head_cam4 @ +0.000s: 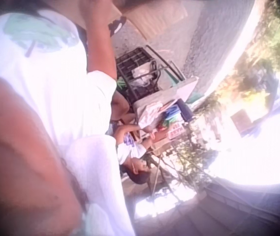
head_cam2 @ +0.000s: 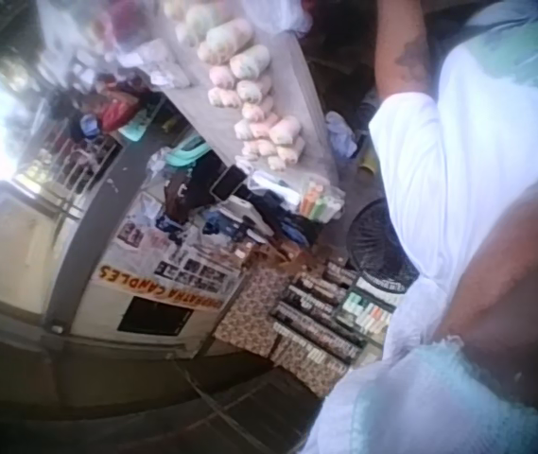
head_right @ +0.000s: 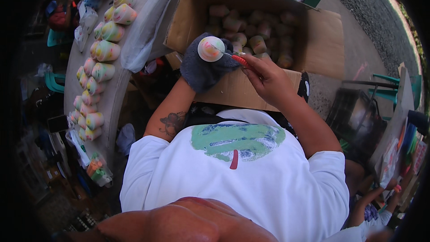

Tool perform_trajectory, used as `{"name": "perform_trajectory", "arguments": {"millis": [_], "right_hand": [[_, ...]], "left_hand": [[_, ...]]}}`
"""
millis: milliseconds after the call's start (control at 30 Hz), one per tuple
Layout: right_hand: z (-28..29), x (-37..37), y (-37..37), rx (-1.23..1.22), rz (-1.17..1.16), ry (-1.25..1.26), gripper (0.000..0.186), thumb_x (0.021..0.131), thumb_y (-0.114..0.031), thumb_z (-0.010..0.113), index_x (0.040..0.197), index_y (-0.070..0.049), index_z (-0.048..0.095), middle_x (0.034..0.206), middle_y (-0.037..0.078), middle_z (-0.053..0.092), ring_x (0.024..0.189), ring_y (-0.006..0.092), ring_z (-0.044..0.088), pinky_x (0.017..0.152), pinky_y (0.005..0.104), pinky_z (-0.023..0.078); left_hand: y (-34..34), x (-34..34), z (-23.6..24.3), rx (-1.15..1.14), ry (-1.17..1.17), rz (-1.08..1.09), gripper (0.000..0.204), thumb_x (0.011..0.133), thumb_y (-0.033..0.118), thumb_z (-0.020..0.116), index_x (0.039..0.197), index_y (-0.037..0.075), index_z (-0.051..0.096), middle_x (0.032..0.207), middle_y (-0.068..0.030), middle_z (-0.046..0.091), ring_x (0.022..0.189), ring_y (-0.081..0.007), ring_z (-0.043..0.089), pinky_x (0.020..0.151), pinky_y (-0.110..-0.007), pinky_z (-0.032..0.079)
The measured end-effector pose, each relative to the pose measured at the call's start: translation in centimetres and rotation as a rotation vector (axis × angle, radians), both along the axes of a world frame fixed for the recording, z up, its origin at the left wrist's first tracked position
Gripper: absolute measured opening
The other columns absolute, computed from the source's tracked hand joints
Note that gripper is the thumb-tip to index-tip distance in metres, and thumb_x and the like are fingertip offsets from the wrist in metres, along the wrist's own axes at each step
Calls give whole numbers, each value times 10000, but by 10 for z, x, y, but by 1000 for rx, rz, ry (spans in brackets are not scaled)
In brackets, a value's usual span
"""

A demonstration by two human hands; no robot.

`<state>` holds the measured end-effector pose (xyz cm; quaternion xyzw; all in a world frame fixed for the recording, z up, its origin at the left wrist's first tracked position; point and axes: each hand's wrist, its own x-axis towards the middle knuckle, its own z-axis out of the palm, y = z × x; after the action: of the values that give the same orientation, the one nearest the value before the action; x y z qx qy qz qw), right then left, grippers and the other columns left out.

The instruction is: The person picks up small, round, multicolored objects from a cardboard box, wipes them with a cloth, and uses a red utility knife to carve or trim the top surface. The finished items are placed on a table alongside other completed pieces.

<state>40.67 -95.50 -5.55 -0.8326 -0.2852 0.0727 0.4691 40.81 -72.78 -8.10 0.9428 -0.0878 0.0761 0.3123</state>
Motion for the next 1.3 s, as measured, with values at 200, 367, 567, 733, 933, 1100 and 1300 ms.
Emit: {"name": "perform_trajectory", "arguments": {"millis": [200, 367, 567, 733, 933, 1100, 1300], "right_hand": [[-6, 0, -2, -12, -4, 64, 374, 909, -73, 658, 1278, -97, 606, 881, 94, 596, 748, 184, 594, 687, 295, 485], [-1, 0, -4, -5, 4, 64, 379, 895, -48, 669, 1267, -82, 605, 891, 73, 601, 761, 153, 589, 701, 272, 490], [1, 0, -4, 2, -3, 92, 360, 894, -43, 668, 1249, -77, 617, 897, 70, 613, 775, 149, 605, 715, 266, 496], [3, 2, -4, 4, -5, 92, 376, 898, -56, 662, 1269, -93, 611, 915, 97, 612, 803, 181, 617, 736, 302, 507], [1, 3, -4, 7, -13, -6, 374, 902, -59, 657, 1270, -107, 612, 915, 109, 615, 799, 211, 622, 725, 319, 511], [6, 4, -2, -74, -32, -147, 418, 878, -50, 675, 1285, -109, 603, 920, 95, 622, 805, 214, 639, 686, 306, 517], [6, 4, -1, -97, -52, -172, 423, 875, -47, 679, 1285, -117, 603, 935, 93, 622, 792, 209, 639, 671, 311, 526]], "left_hand": [[3, 3, -13, 23, -54, -26, 377, 701, 455, 777, 834, 121, 665, 793, -83, 634, 757, -282, 601, 694, -377, 485], [1, 2, -8, -14, -42, 0, 379, 709, 469, 764, 788, 113, 663, 753, -85, 627, 736, -295, 597, 680, -388, 482], [-1, 3, -1, 26, -29, -23, 381, 707, 475, 755, 752, 111, 650, 734, -99, 618, 730, -316, 594, 667, -401, 480], [0, 3, -9, 5, -52, -15, 381, 709, 478, 751, 761, 113, 653, 721, -107, 612, 718, -324, 591, 655, -408, 478], [1, 4, -11, -36, 14, -22, 441, 708, 528, 747, 794, 106, 652, 765, -100, 637, 733, -309, 605, 667, -401, 482], [1, 3, -16, -192, 121, -6, 526, 698, 556, 774, 879, 85, 623, 824, -82, 647, 764, -259, 620, 700, -369, 494], [-2, 1, -17, -719, 188, -20, 520, 702, 515, 795, 891, 70, 603, 802, -69, 644, 770, -245, 631, 692, -358, 505]]}}
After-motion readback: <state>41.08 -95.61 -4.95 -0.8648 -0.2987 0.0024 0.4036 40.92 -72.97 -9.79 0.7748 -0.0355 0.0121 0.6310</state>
